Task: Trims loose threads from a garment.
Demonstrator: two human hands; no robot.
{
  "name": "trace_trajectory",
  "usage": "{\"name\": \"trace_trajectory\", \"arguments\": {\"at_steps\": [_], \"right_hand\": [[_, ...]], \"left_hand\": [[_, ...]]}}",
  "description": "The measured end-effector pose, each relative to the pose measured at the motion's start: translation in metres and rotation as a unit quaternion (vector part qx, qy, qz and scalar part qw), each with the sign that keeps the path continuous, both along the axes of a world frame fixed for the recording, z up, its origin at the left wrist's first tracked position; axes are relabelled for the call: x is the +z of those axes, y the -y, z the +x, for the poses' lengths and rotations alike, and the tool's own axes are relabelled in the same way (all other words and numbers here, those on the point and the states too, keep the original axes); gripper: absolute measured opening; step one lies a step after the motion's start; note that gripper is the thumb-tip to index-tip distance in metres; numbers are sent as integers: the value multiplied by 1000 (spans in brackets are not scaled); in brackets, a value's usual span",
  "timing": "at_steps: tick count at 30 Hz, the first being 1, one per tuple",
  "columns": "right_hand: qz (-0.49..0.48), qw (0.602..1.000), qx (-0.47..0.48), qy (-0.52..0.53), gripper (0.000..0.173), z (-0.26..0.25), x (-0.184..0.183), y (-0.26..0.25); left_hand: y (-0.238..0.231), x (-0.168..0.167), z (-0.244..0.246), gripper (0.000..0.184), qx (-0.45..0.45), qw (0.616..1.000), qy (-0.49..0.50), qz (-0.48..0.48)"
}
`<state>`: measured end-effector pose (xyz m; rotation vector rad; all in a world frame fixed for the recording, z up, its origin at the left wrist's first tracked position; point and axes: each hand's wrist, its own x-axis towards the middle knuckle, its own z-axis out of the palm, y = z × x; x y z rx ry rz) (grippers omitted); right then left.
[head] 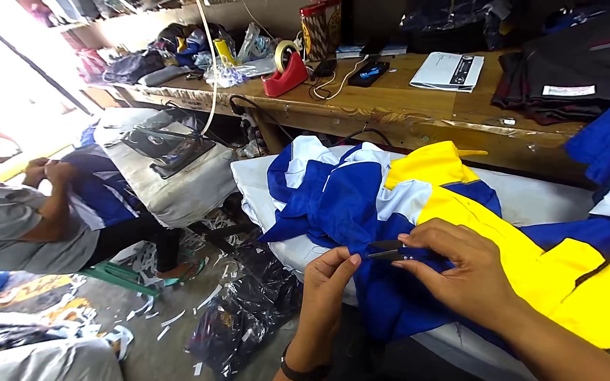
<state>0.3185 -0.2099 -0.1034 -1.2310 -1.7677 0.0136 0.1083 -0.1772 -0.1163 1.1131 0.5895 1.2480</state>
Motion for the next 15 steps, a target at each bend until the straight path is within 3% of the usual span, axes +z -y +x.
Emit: {"name": "trace_trajectory", "arguments": {"at_steps": [15], "right_hand": [[-49,996,53,-54,25,1,-5,-5]], "left_hand": [[2,1,2,16,6,1000,-5,11]]}}
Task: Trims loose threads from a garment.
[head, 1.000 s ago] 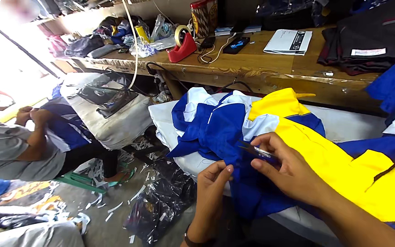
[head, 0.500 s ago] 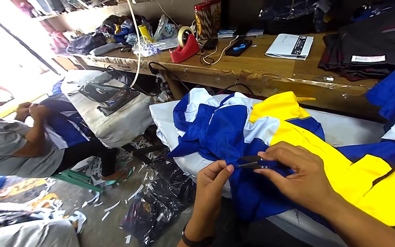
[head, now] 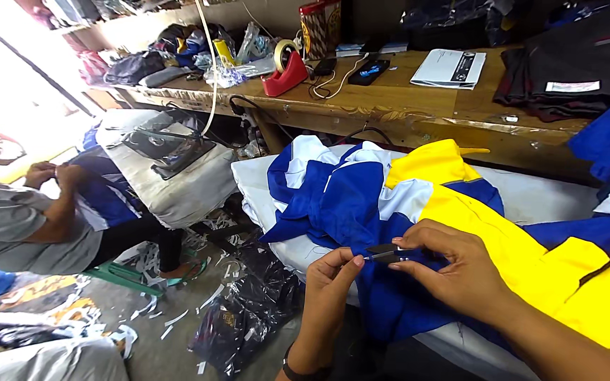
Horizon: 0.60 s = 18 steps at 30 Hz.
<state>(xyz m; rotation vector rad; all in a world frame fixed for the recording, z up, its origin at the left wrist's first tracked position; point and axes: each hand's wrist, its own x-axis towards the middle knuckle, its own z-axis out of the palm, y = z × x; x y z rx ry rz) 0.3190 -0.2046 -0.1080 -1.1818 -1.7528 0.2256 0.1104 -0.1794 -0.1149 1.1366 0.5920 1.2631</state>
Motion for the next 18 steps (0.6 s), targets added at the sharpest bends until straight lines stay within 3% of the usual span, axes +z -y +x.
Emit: {"name": "trace_trajectory", "arguments": {"at_steps": [9,14,18], "right_hand": [[36,999,-6,34,24,0,2,-1],[-88,987,99,-88,31,2,6,1],[-86,988,55,-120,37,-6,4,3]], "left_hand": [[-2,-4,-2,16,-8,999,-25,47],[-1,-2,-2,16,-20,1000,2,-17],[0,0,-2,17,-40,996,41,-74]]}}
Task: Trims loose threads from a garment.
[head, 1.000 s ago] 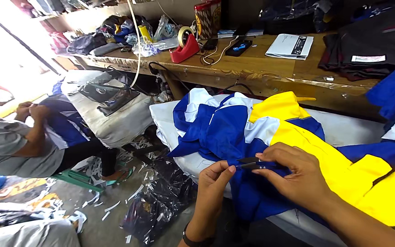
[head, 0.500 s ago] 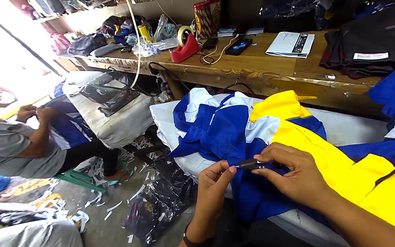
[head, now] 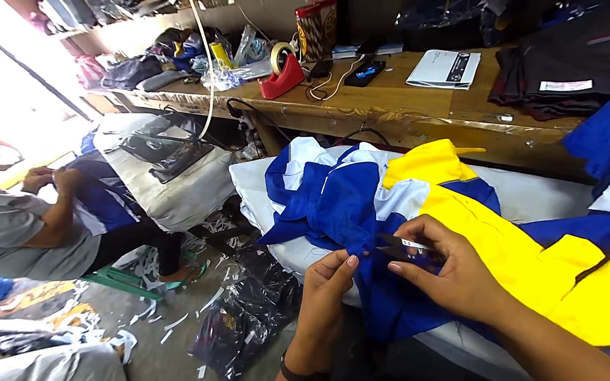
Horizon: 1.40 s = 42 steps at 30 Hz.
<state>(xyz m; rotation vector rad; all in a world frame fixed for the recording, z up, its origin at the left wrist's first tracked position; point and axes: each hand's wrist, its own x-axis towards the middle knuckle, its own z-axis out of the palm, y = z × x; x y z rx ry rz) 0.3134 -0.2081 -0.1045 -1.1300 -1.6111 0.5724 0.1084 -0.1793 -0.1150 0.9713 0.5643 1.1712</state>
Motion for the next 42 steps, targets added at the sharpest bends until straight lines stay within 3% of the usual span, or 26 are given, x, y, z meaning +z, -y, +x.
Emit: {"name": "trace_trajectory", "arguments": {"at_steps": [4,7,9,11,13,14,16,18,24,32,37,42], "right_hand": [[73,995,-57,42,30,-19,-4,2],[156,980,-97,74,19,-31,-10,0],[160,984,-76,18,11,-37,-9,-1],[45,992,-21,-119,3,-37,2,2],[-52,973,-18,-223,3,-30,11,-1],[-57,973,-34,-220,4,-26,12,-2],[-29,989,-52,-138,29,-18,8,0],[-8,997,-59,-50,43,-15,2,7],[85,983,-138,92,34,-11,-8,22],[137,967,-162,144,28,-12,-8,19],[132,974,-148,110,26,-12,-12,17],[-6,994,-52,-100,16,-13,-8,17]], "left_hand": [[5,0,6,17,16,1000,-4,13],[8,-7,9,16,66,986,-76,134],[7,-11,11,14,112,963,-121,213],[7,-12,11,15,128,953,-137,236],[8,-10,8,16,108,969,-114,189],[8,-8,7,16,95,980,-95,150],[8,-5,6,16,71,993,-57,73],[8,-2,6,18,54,998,-28,20],[8,1,5,18,23,999,13,-25],[10,1,7,18,19,999,23,-38],[14,2,9,20,18,999,22,-43],[16,0,10,21,8,997,43,-64]]}}
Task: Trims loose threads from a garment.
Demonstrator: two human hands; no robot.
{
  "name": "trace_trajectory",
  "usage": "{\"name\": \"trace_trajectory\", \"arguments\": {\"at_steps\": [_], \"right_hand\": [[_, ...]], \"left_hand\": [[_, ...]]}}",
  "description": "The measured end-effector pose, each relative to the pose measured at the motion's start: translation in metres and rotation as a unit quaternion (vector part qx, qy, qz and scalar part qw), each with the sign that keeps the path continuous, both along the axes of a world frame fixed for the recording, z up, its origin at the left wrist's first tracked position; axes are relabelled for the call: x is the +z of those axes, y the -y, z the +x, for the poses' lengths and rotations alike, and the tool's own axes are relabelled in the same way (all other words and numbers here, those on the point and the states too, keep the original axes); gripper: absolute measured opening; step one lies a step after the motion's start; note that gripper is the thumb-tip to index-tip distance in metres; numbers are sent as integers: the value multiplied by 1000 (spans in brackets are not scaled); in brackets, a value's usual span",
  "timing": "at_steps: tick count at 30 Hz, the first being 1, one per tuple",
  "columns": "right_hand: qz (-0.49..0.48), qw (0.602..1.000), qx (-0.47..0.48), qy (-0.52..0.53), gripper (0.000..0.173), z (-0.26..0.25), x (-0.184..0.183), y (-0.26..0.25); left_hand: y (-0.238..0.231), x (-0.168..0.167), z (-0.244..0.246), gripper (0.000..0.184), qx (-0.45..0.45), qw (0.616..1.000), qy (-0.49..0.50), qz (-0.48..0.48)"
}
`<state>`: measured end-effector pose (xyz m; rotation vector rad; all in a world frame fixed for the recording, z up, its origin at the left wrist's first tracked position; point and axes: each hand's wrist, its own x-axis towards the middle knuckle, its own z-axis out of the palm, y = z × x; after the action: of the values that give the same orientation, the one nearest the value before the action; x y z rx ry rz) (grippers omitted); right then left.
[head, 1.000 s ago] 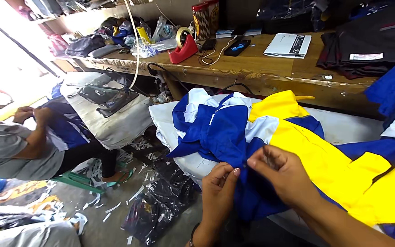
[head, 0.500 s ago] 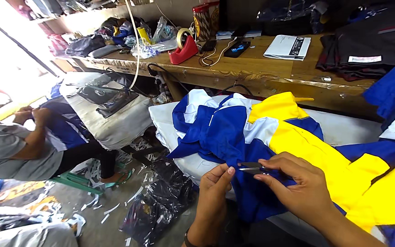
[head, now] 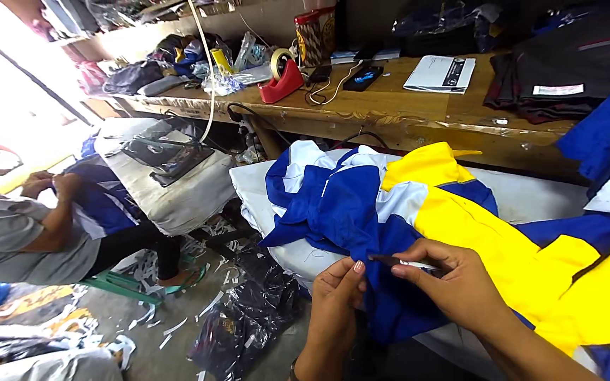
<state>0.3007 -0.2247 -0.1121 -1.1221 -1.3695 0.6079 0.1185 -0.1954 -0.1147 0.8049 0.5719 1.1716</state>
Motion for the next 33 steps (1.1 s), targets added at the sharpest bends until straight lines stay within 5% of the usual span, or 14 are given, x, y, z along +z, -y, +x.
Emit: {"name": "trace_trajectory", "arguments": {"at_steps": [8,17,33], "right_hand": [[96,978,-119,141,28,-3,-9,5],[90,987,-97,92,25,-8,-12,2],[169,962,-130,169,21,-5,-20,-4]], "left_hand": [[4,4,1,19,26,1000,-3,-5],[4,-1,4,17,55,998,1,43],[1,-9,6,14,56,995,-5,82]]}}
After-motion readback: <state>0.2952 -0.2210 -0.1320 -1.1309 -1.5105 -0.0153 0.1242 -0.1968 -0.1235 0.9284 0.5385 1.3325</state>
